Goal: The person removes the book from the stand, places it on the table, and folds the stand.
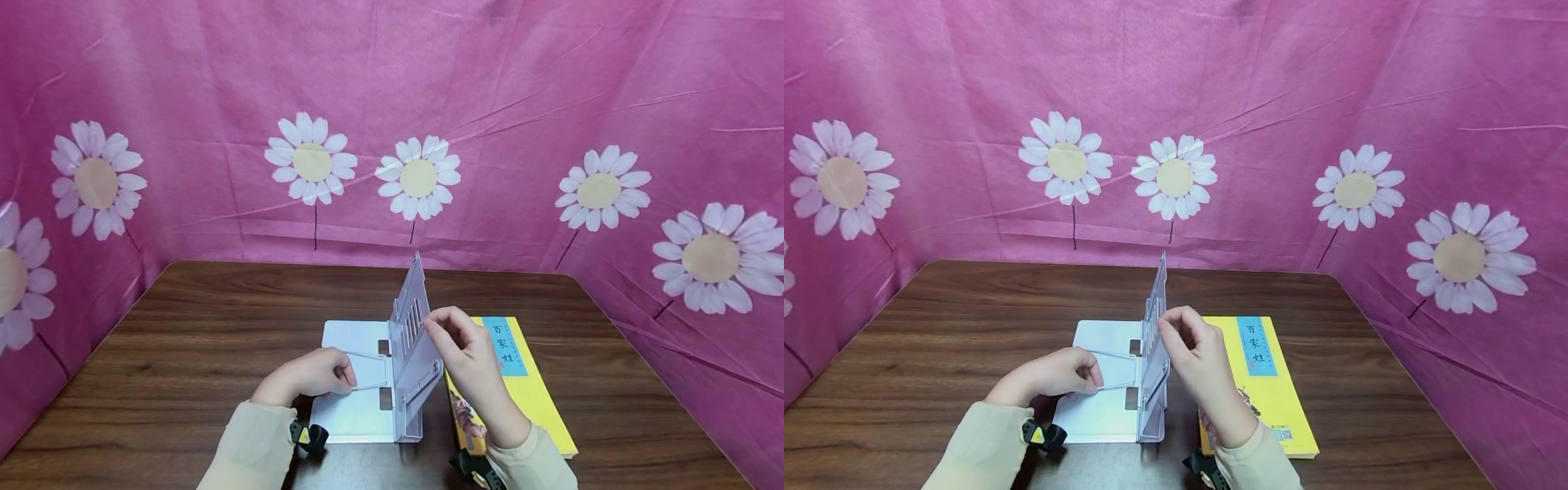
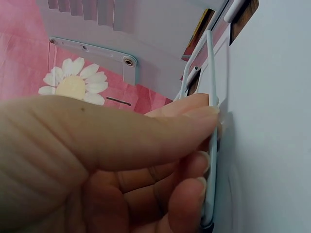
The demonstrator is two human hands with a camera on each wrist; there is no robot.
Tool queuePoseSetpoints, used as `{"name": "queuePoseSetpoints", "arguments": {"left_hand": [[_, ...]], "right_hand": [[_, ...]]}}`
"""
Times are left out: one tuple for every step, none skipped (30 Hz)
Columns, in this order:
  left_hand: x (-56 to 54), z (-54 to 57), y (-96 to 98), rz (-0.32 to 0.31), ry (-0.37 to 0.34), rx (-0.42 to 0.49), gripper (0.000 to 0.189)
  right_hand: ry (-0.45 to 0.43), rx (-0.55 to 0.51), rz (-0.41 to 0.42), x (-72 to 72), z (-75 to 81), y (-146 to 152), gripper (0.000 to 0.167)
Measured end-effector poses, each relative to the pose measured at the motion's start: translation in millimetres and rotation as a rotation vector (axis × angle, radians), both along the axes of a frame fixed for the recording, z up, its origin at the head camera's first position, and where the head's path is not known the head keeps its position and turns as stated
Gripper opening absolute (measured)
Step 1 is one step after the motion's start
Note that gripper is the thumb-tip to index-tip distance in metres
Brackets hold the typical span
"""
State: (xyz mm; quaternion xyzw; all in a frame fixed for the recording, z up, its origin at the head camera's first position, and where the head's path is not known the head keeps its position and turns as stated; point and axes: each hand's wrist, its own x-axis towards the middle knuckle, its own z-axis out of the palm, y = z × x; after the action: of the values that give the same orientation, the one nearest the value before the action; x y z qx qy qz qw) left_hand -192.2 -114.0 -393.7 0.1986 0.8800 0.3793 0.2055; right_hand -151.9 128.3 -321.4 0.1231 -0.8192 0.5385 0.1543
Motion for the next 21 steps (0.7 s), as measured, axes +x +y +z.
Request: {"name": "queuePoseSetpoints", "arguments": {"left_hand": [[0.2, 0.1, -0.1, 0.003, -0.002, -0.001, 0.01], [0.3, 0.0, -0.3, 0.005, -0.003, -0.001, 0.01], [0.3, 0.0, -0.4, 0.006, -0.002, 0.001, 0.01], [0.3, -0.1, -0.6, 0.007, -0.002, 0.001, 0.011], [0.2, -0.2, -0.8, 0.009, -0.001, 0.001, 0.011], [0.1, -0.2, -0.8, 0.011, 0.002, 0.001, 0.012], [0.1, -0.2, -0.7, 0.018, 0.002, -0.001, 0.013], [0.1, -0.2, -0.5, 0.026, 0.0, -0.004, 0.013], [0.2, -0.3, -0.2, 0.037, -0.002, -0.008, 0.013], [0.4, -0.3, 0.1, 0.047, -0.005, -0.013, 0.014], [0.7, -0.2, 0.5, 0.059, -0.008, -0.017, 0.013], [1.2, 0.0, 1.0, 0.071, -0.011, -0.021, 0.013], [1.6, 0.1, 1.3, 0.081, -0.016, -0.024, 0.013], [1.9, 0.1, 1.6, 0.089, -0.018, -0.026, 0.013], [2.3, 0.2, 1.8, 0.095, -0.02, -0.027, 0.013], [2.5, 0.3, 2.0, 0.098, -0.02, -0.028, 0.013], [2.7, 0.4, 2.1, 0.101, -0.022, -0.027, 0.013], [2.8, 0.4, 2.3, 0.101, -0.022, -0.025, 0.013], [2.7, 0.2, 2.3, 0.101, -0.022, -0.023, 0.013], [2.6, 0.1, 2.2, 0.098, -0.022, -0.02, 0.013], [2.3, 0.2, 2.2, 0.092, -0.023, -0.015, 0.012]], "right_hand": [[-0.003, 0.0, 0.0, -0.1, -0.1, -0.1, 0.008], [-0.007, -0.001, 0.0, 0.0, -0.3, -0.1, 0.008], [-0.01, -0.002, -0.001, 0.0, -0.5, -0.1, 0.008], [-0.01, -0.003, 0.0, 0.1, -0.5, -0.2, 0.008], [-0.009, -0.003, 0.001, 0.2, -0.6, -0.3, 0.009], [-0.008, -0.003, 0.003, 0.3, -0.5, -0.4, 0.009], [-0.007, -0.004, 0.005, 0.3, -0.6, -0.4, 0.009], [-0.009, -0.005, 0.007, 0.6, -0.6, -0.4, 0.009], [-0.009, -0.005, 0.009, 0.9, -0.5, -0.4, 0.01], [-0.011, -0.006, 0.01, 1.0, -0.5, -0.4, 0.01], [-0.016, -0.007, 0.011, 1.1, -0.4, -0.4, 0.01], [-0.02, -0.008, 0.012, 1.2, -0.4, -0.4, 0.01], [-0.025, -0.009, 0.012, 1.4, -0.5, -0.4, 0.01], [-0.031, -0.011, 0.012, 1.6, -0.5, -0.4, 0.01], [-0.035, -0.011, 0.011, 1.6, -0.6, -0.3, 0.011], [-0.039, -0.012, 0.011, 1.6, -0.7, -0.3, 0.011], [-0.042, -0.014, 0.011, 1.6, -0.8, -0.2, 0.011], [-0.045, -0.016, 0.012, 1.6, -1.0, -0.2, 0.011], [-0.047, -0.016, 0.013, 1.6, -1.1, -0.3, 0.012], [-0.049, -0.018, 0.014, 1.6, -1.2, -0.3, 0.012], [-0.049, -0.019, 0.015, 1.6, -1.3, -0.3, 0.012]]}}
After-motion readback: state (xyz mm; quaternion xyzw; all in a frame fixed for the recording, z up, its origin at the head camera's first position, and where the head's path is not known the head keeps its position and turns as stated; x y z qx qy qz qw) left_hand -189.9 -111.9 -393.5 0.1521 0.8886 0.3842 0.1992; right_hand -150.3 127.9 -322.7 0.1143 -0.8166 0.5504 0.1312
